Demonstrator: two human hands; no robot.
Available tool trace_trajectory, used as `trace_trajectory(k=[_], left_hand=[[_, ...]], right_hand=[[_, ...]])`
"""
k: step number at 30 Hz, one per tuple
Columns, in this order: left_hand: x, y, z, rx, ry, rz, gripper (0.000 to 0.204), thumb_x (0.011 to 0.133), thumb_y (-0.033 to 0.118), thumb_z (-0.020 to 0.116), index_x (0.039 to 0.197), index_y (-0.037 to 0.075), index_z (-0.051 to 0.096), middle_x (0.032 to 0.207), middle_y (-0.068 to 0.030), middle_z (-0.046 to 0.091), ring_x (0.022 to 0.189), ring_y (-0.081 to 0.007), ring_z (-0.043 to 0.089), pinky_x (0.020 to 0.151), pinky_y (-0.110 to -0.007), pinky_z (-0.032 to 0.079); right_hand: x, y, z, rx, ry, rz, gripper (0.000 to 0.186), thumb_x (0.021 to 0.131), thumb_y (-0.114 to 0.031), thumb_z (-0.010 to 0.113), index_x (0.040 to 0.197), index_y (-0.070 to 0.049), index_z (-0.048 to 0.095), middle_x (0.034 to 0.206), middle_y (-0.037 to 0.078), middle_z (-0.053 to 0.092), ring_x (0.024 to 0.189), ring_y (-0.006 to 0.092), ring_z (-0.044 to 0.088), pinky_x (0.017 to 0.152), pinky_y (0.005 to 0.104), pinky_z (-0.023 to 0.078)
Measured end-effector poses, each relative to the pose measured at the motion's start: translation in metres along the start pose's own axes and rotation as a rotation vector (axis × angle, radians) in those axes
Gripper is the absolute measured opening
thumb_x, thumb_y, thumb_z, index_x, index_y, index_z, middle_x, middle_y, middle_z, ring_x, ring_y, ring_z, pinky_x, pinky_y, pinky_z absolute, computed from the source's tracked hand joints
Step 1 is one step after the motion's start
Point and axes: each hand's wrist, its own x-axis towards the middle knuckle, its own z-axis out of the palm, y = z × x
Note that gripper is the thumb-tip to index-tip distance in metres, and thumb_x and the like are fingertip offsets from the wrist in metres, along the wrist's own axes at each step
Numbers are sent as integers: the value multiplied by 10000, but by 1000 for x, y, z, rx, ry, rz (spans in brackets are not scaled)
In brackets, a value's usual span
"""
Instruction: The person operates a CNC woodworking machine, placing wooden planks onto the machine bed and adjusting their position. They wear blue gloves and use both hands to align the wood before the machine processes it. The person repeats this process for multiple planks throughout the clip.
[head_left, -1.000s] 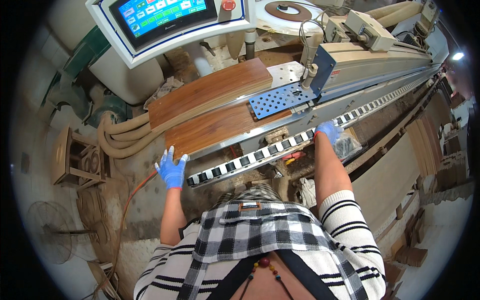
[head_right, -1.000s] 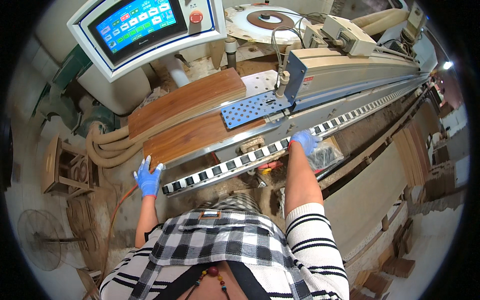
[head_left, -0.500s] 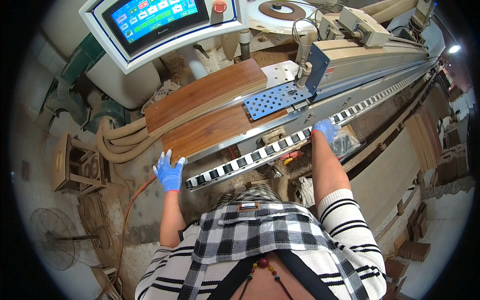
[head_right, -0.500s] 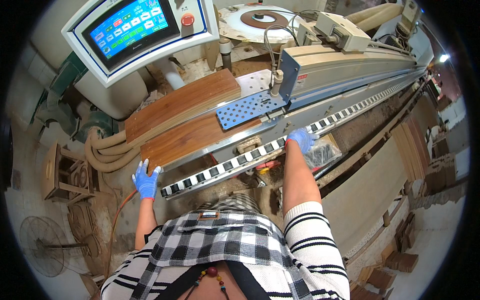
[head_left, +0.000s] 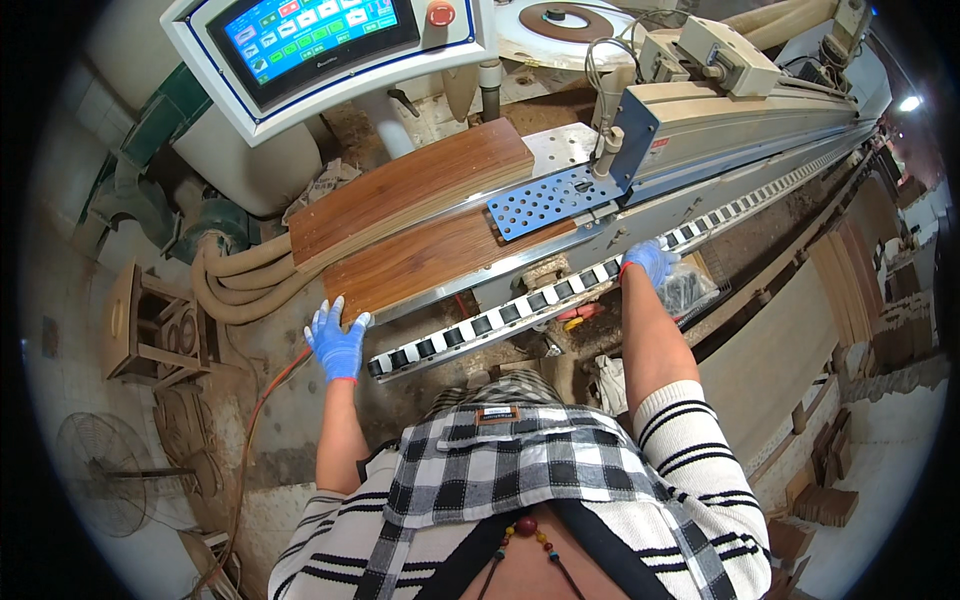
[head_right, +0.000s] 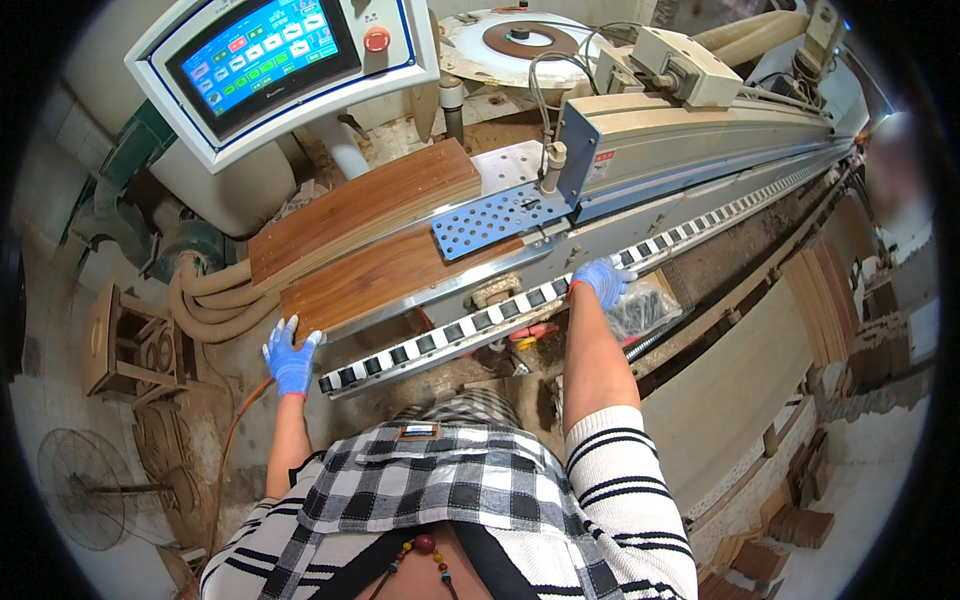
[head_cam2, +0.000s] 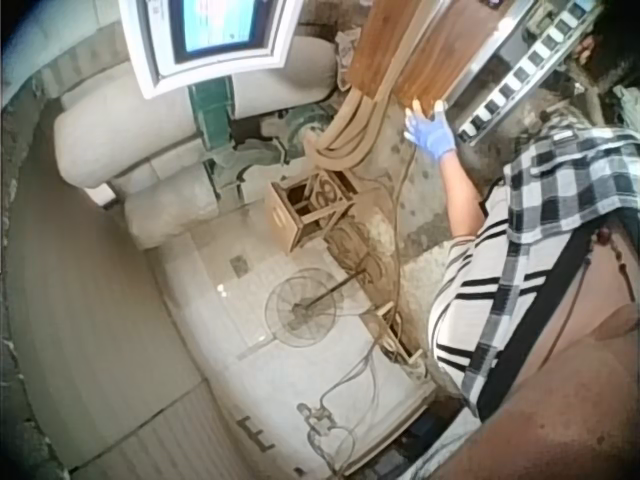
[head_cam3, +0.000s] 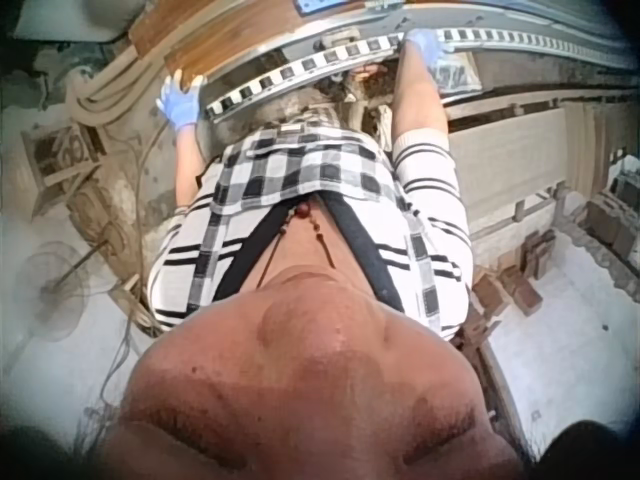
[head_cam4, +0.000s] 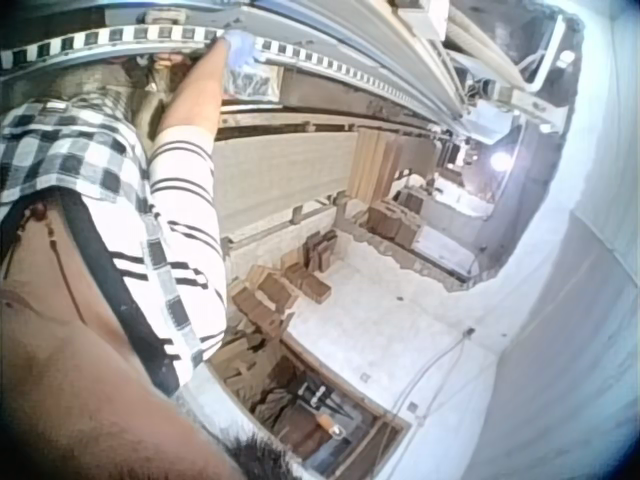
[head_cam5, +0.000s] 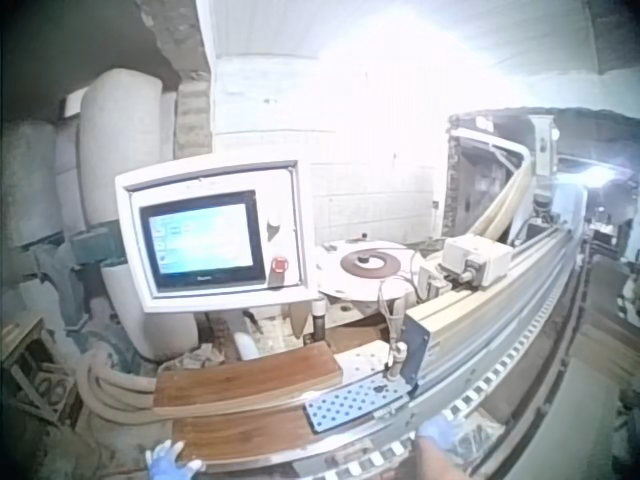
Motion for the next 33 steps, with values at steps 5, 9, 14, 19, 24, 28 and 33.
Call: trace_trajectory(k=[5,9,14,19,24,28,33], left_hand=[[-2,26,2,24,-2,29,618,756,505,720,1277,196,598,1400,-131,474,1344,-316,349,1152,-526,102],[-2,52,9,51,12,89,578,741,517,724,1225,215,629,1375,-134,482,1343,-306,337,1149,-544,75],[-4,90,15,12,-19,109,556,737,512,727,1198,212,645,1361,-148,494,1342,-299,334,1150,-534,58],[-6,125,34,-61,14,191,532,737,489,736,1167,184,662,1324,-193,516,1304,-314,393,1149,-488,134],[18,141,33,-247,-24,401,499,783,428,717,1192,153,638,1227,-137,603,1181,-300,518,1054,-447,346],[77,143,4,-256,32,509,545,818,406,685,1289,158,565,1291,-109,572,1199,-295,506,1051,-450,349],[151,159,-41,272,-248,459,1018,714,636,693,1517,237,212,1538,-172,255,1424,-380,195,1163,-498,121]], right_hand=[[-9,-4,-9,18,-30,15,745,932,-514,388,1501,-67,209,1434,202,422,1224,372,511,998,472,412],[-8,-3,-9,5,-34,3,734,939,-510,379,1499,-65,215,1398,208,460,1203,368,527,988,475,422],[-10,-4,-11,29,-28,25,722,949,-508,360,1497,-59,218,1398,208,462,1217,365,517,986,477,426],[-15,-5,-12,7,-19,4,701,961,-496,337,1497,-59,219,1413,211,446,1230,372,505,993,483,419],[-2,-1,0,-47,3,-8,705,963,-497,334,1496,-50,220,1416,218,440,1238,385,495,1010,486,404],[-8,-1,-3,6,16,-11,707,964,-511,328,1490,-48,238,1406,239,442,1214,386,517,996,490,415],[3,3,0,-25,-15,-14,706,963,-510,336,1504,-78,199,1435,200,410,1199,380,523,979,466,439]])
